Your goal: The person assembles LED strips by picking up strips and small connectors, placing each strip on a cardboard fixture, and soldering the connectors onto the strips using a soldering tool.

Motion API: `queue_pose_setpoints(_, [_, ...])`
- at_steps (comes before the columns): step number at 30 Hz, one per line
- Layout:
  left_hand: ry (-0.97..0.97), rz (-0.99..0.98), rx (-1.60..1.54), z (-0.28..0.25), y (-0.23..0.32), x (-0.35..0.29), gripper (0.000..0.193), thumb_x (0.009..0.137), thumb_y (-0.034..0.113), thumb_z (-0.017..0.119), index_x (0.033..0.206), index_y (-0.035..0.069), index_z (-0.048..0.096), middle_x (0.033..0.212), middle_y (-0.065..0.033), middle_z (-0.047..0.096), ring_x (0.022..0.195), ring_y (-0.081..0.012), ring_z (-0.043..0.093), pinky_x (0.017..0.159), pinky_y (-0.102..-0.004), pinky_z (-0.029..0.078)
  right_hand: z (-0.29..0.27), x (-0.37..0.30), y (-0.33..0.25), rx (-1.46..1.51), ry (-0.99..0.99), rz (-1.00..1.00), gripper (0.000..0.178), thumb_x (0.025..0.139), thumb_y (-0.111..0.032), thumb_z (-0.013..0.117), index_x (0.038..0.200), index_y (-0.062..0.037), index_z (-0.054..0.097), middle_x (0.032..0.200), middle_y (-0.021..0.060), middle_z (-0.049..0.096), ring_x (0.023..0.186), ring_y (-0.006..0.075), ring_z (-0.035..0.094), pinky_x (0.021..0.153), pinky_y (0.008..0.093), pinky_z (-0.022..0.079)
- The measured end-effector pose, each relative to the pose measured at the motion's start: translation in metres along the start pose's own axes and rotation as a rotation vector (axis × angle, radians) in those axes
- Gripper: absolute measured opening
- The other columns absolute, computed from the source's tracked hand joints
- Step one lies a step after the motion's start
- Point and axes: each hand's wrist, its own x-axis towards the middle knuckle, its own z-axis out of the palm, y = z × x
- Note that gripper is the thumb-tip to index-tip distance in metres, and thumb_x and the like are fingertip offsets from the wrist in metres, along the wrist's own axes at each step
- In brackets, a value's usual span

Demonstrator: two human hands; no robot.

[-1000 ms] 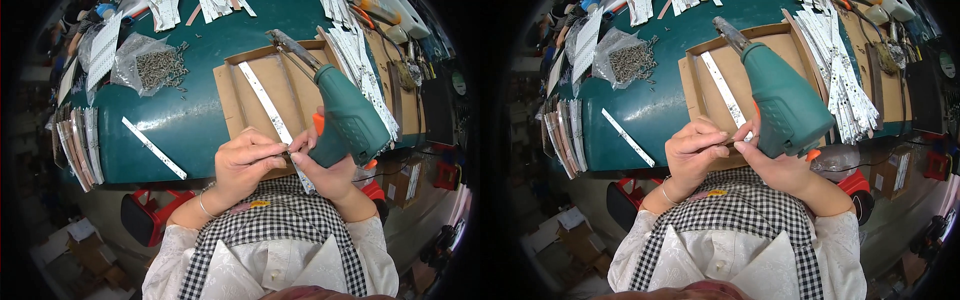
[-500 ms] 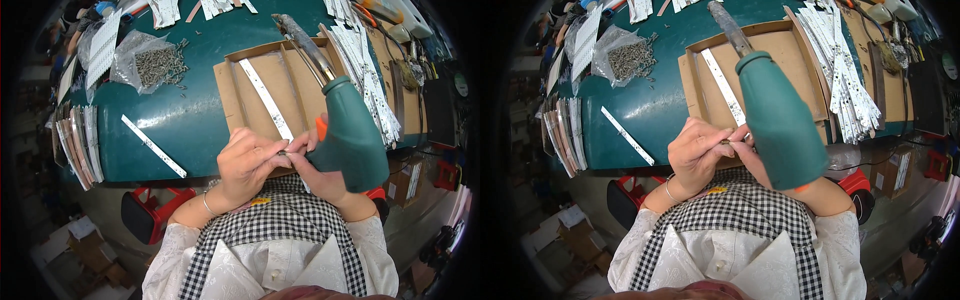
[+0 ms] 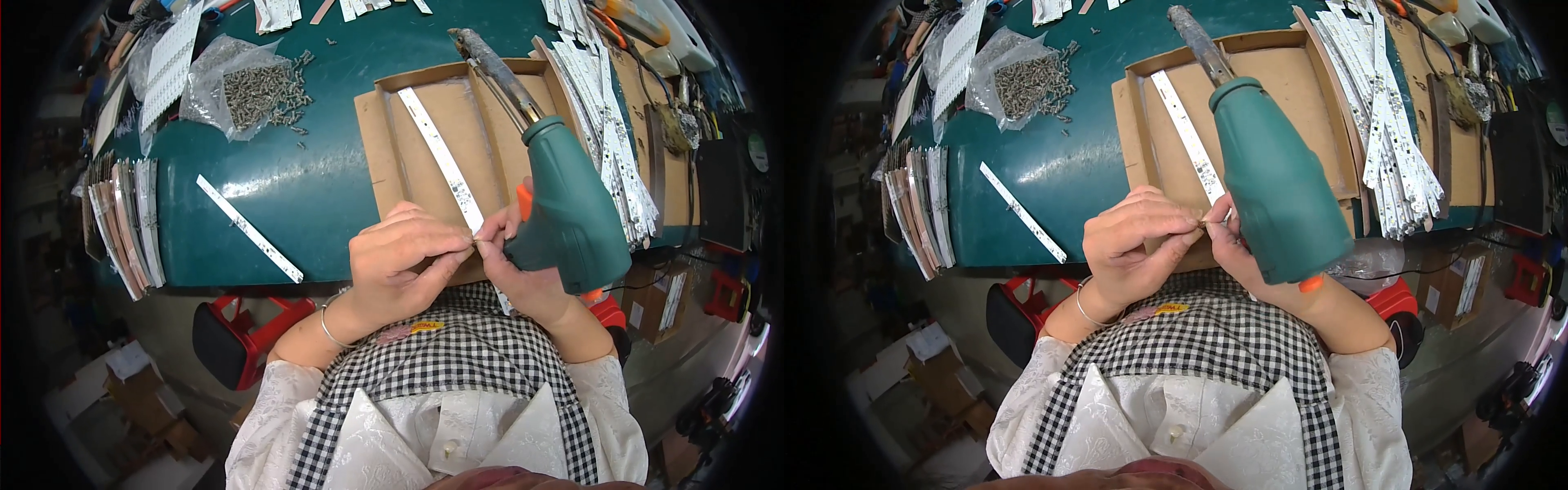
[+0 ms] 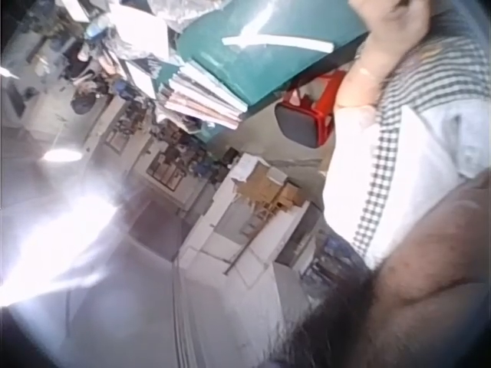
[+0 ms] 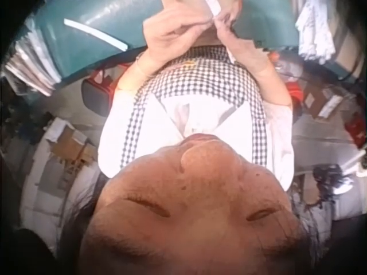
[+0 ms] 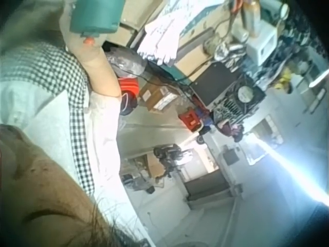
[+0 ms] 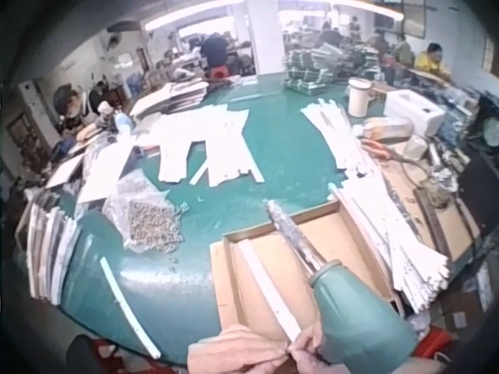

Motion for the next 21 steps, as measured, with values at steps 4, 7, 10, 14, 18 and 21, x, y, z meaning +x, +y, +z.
queue_pose_setpoints(4, [-0.012, 0.009, 0.056, -0.002, -0.001, 0.003, 0.022, 0.066, -0.005, 0.076, 0.085, 0.003, 0.07, 0.079, -0.008, 0.071, 0.069, -0.02, 0.068, 0.064, -0.0301, 0.048, 0.003, 0.005, 0.001, 0.026, 0.025, 0.038, 0.077, 0.079, 0.018, 0.061, 0.144, -0.0035, 0.024, 0.092, 0.004, 0.044, 0.088, 0.0144, 0.058, 0.075, 0.0261, 0.051])
queue_pose_setpoints(7, [-0.009, -0.02, 0.128, -0.001, -0.005, 0.004, 0.021, 0.065, -0.004, 0.077, 0.082, 0.005, 0.07, 0.076, -0.0059, 0.07, 0.067, -0.0189, 0.067, 0.065, -0.0302, 0.047, 0.002, 0.007, 0.009, -0.002, 0.036, 0.008, 0.076, 0.079, 0.019, 0.06, 0.143, -0.002, 0.026, 0.094, 0.0045, 0.045, 0.089, 0.0152, 0.058, 0.077, 0.0276, 0.051])
queue_pose_setpoints(10, [0.001, -0.035, 0.268, -0.006, -0.013, 0.012, 0.02, 0.064, -0.003, 0.076, 0.08, 0.007, 0.071, 0.072, -0.0027, 0.068, 0.066, -0.0173, 0.065, 0.068, -0.0305, 0.043, -0.002, 0.004, 0.006, 0.048, 0.077, 0.058, 0.076, 0.079, 0.02, 0.059, 0.144, -0.0012, 0.027, 0.093, 0.0049, 0.046, 0.089, 0.0164, 0.059, 0.078, 0.029, 0.052])
queue_pose_setpoints(14, [0.026, -0.117, 0.434, -0.005, -0.028, 0.015, 0.015, 0.066, 0.003, 0.076, 0.078, 0.011, 0.072, 0.068, 0.0019, 0.065, 0.074, -0.0148, 0.061, 0.083, -0.037, 0.035, -0.016, 0.006, -0.001, 0.138, 0.126, 0.001, 0.076, 0.078, 0.021, 0.058, 0.144, 0.0004, 0.028, 0.091, 0.0055, 0.046, 0.087, 0.0187, 0.06, 0.076, 0.0309, 0.053])
queue_pose_setpoints(18, [-0.018, -0.149, 0.525, -0.001, -0.033, 0.014, 0.014, 0.067, 0.006, 0.077, 0.078, 0.013, 0.073, 0.066, 0.0033, 0.063, 0.078, -0.0142, 0.059, 0.089, -0.0425, 0.03, -0.018, -0.001, 0.001, 0.266, 0.207, 0.041, 0.076, 0.077, 0.021, 0.058, 0.144, 0.0007, 0.028, 0.092, 0.0061, 0.046, 0.086, 0.0195, 0.06, 0.067, 0.0268, 0.054])
queue_pose_setpoints(21, [-0.02, -0.136, 0.556, -0.001, -0.034, 0.014, 0.015, 0.067, 0.006, 0.077, 0.078, 0.013, 0.073, 0.067, 0.0034, 0.063, 0.077, -0.0143, 0.059, 0.088, -0.042, 0.031, -0.021, -0.004, 0.001, 0.3, 0.241, 0.072, 0.076, 0.077, 0.021, 0.058, 0.144, 0.0007, 0.028, 0.091, 0.0062, 0.045, 0.085, 0.0204, 0.061, 0.063, 0.0257, 0.053])
